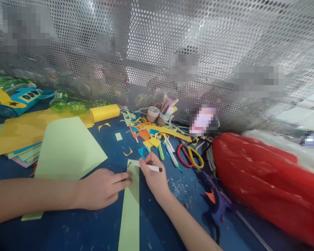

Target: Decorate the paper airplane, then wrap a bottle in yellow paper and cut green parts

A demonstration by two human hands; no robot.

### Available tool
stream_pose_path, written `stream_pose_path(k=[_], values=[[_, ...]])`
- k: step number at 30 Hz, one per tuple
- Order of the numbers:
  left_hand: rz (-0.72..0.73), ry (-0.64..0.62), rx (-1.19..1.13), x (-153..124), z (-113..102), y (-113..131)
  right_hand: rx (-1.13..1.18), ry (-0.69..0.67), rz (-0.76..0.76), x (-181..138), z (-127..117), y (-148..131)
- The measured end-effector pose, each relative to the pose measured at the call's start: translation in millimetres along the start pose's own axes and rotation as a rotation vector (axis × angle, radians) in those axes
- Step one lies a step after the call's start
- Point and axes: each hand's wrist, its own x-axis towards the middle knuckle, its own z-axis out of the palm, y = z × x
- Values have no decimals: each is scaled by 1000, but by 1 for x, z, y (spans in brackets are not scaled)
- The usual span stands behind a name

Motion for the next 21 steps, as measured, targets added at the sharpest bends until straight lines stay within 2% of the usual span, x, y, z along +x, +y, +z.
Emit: stream_pose_path(k=[9, 21], values=[[-2, -23, 8, 1, -1, 0, -73, 127, -75, 2, -3, 0], [6, -17, 9, 0, -1, -1, -82, 166, -94, 3, -9, 2]])
